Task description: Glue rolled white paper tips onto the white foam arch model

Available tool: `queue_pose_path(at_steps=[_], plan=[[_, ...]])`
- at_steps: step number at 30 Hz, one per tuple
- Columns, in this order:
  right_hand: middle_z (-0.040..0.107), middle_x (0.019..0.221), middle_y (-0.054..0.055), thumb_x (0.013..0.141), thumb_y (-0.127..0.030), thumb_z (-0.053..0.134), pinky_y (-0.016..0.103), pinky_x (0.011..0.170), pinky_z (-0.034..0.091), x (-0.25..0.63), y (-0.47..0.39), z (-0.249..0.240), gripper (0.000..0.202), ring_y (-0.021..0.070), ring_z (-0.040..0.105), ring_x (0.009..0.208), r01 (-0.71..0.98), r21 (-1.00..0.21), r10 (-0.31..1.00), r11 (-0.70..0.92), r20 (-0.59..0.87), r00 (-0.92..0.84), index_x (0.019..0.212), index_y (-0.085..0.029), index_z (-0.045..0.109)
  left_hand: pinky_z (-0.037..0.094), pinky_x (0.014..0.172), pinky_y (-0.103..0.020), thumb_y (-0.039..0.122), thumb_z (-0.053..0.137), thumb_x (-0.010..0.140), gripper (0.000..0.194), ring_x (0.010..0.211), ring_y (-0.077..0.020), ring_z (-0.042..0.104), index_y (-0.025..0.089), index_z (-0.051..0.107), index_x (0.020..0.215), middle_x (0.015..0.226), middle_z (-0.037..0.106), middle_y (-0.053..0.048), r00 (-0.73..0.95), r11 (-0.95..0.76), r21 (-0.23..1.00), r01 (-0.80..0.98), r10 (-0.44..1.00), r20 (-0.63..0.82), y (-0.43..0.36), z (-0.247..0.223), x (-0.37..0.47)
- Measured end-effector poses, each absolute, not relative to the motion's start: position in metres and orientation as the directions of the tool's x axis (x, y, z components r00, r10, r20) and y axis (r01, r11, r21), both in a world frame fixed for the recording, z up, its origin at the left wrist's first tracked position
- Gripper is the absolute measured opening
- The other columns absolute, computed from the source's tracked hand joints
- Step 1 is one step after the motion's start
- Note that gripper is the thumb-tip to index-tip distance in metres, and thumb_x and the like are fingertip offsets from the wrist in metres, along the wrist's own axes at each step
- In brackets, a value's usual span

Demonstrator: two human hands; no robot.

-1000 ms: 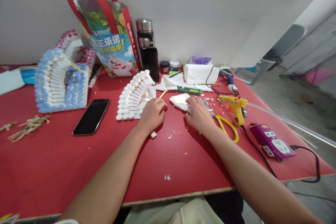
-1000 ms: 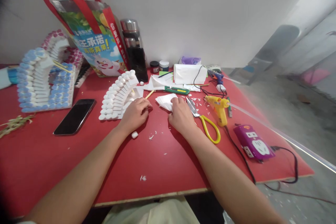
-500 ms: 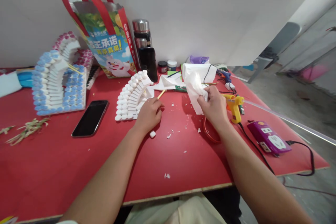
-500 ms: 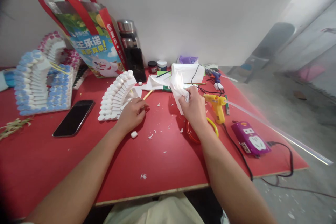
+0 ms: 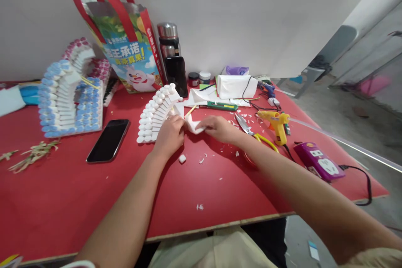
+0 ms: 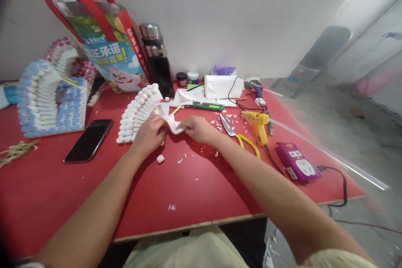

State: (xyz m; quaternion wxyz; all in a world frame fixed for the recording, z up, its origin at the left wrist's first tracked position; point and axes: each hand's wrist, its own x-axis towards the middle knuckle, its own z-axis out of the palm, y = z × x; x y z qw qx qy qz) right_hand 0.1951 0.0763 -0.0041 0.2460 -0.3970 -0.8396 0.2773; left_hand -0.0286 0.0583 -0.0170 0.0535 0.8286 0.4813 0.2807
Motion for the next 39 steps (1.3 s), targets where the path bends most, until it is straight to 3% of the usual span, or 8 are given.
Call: queue_pose_path(at_steps=[4,9,11,17,22,27,32,39], plan=[[0.079,0.096,0.002,0.077,0.001,0.047,0.033,0.089,0.053,0.232,0.038,0.03,0.043,0.0196,0.071,0.091,0.521,-0.57,0.686,0.635,0.107,-0.72,0.09,-0.023,0.08,0.049,0.086,-0.041,0.0,0.045,0.081,0.026,0.091,-0.0252,0.06,0.019,0.061,0.076,0.088,0.066,-0.008,0.389,-0.537,0.356,0.764,0.825,0.41,0.058,-0.018,-0.029],[0.078,0.096,0.002,0.078,-0.003,0.047,0.028,0.075,0.052,0.222,0.059,0.034,0.041,0.0169,0.069,0.082,0.522,-0.702,0.862,0.484,0.282,-0.42,0.098,-0.019,0.078,0.05,0.082,-0.041,0.001,0.046,0.083,0.022,0.09,-0.0265,0.06,0.018,0.06,0.079,0.09,0.065,-0.01,0.385,-0.529,0.337,0.779,0.827,0.41,0.055,-0.015,-0.028],[0.078,0.095,0.003,0.077,-0.001,0.046,0.029,0.08,0.052,0.202,0.076,0.016,0.04,0.0174,0.069,0.086,0.514,-0.722,0.877,0.463,0.291,-0.382,0.096,-0.018,0.078,0.05,0.081,-0.042,0.002,0.046,0.083,0.021,0.091,-0.0279,0.06,0.018,0.058,0.078,0.092,0.064,-0.012,0.363,-0.5,0.317,0.806,0.84,0.403,0.051,-0.006,-0.025],[0.077,0.083,0.001,0.071,0.002,0.046,0.029,0.08,0.053,0.186,0.073,-0.006,0.041,0.0173,0.069,0.081,0.467,-0.707,0.776,0.531,0.186,-0.603,0.079,-0.019,0.079,0.051,0.087,-0.045,0.004,0.046,0.087,0.021,0.102,-0.0297,0.062,0.018,0.06,0.09,0.102,0.067,-0.011,0.304,-0.434,0.28,0.856,0.862,0.406,0.021,0.032,-0.023],[0.077,0.084,0.001,0.073,-0.001,0.045,0.031,0.078,0.053,0.23,0.046,0.027,0.041,0.0187,0.067,0.079,0.459,-0.686,0.698,0.564,0.1,-0.709,0.081,-0.022,0.08,0.051,0.101,-0.044,0.02,0.047,0.1,0.019,0.117,-0.0258,0.062,0.022,0.063,0.111,0.121,0.068,-0.009,0.461,-0.585,0.35,0.731,0.802,0.378,-0.037,0.029,-0.038],[0.077,0.089,0.001,0.073,-0.001,0.045,0.029,0.073,0.052,0.226,0.049,0.026,0.041,0.0178,0.068,0.081,0.501,-0.719,0.801,0.481,0.129,-0.584,0.085,-0.021,0.079,0.04,0.118,-0.055,0.032,0.056,0.099,0.037,0.142,-0.031,0.047,0.025,0.058,0.135,0.148,0.057,-0.01,0.591,-0.658,0.266,0.705,0.752,0.292,-0.077,0.002,-0.045],[0.078,0.089,0.002,0.07,0.002,0.044,0.031,0.083,0.053,0.213,0.046,0.007,0.04,0.019,0.069,0.088,0.465,-0.7,0.75,0.542,0.154,-0.644,0.078,-0.02,0.076,0.029,0.119,-0.07,0.072,0.061,0.084,0.079,0.151,-0.0437,0.029,0.02,0.055,0.144,0.159,0.043,-0.017,0.647,-0.672,0.209,0.71,0.741,0.181,-0.082,-0.005,-0.03],[0.078,0.091,0.002,0.072,-0.004,0.044,0.033,0.083,0.052,0.249,0.04,0.01,0.04,0.0194,0.07,0.087,0.476,-0.768,0.871,0.428,0.21,-0.445,0.085,-0.021,0.078,0.022,0.125,-0.065,0.049,0.055,0.095,0.06,0.154,-0.0393,0.027,0.018,0.054,0.146,0.161,0.042,-0.015,0.697,-0.709,0.194,0.677,0.703,0.137,-0.075,-0.005,-0.02]])
